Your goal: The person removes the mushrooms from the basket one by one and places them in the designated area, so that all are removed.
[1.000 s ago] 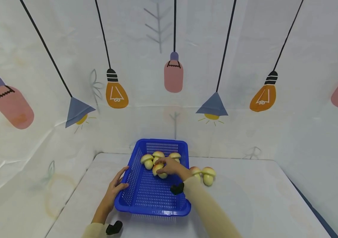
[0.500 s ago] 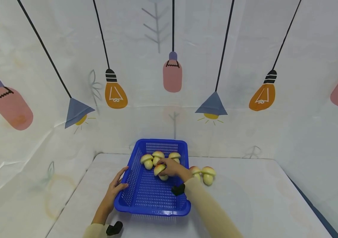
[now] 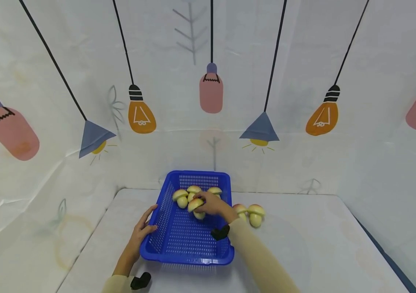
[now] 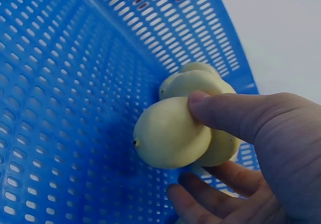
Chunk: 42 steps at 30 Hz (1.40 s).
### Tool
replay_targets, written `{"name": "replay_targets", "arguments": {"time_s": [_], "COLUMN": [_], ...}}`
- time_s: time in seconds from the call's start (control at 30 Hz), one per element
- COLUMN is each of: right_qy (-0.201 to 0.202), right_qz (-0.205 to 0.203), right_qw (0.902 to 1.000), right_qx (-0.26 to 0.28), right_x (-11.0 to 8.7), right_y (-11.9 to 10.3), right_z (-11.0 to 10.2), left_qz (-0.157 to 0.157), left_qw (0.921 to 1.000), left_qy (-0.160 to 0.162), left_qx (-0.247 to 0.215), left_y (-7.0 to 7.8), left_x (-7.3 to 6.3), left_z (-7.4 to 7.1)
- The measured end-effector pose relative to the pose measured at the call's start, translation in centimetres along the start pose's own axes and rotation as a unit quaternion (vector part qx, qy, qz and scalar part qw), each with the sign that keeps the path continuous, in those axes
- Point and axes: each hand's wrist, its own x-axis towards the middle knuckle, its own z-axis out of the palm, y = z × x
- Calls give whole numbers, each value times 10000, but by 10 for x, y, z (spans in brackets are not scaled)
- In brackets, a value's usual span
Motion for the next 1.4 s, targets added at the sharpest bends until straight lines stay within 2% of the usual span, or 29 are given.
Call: {"name": "replay_targets", "arguments": {"time_s": [0.23, 0.4, 0.6, 0.8, 0.93, 1.17, 1.4], "right_qy": [108, 496, 803, 1135, 1281, 1573, 1814], "right_qz": [-12, -171, -242, -223, -121, 33, 69], "right_qw": [9999, 9984, 9954, 9924, 9909, 9872, 9833], "right_qx": [122, 202, 460, 419, 389, 273, 110], "right_x": [-6, -15, -36, -61, -80, -115, -140], "right_y": [-7, -13, -20, -23, -15, 13, 32], "right_z": [-12, -24, -38, -56, -69, -90, -106], "left_qz": [-63, -122, -104, -104, -98, -149, -171], "left_qw": [10000, 9998, 9999, 9996, 9993, 9992, 9991], "left_qy": [73, 134, 45, 61, 27, 10, -46], "left_qx": [26, 40, 111, 249, 350, 377, 384], "left_y": [-2, -3, -2, -1, 0, 2, 2], "left_x": [2, 1, 0, 0, 1, 0, 1], "left_z": [1, 1, 0, -1, -2, -3, -4]}}
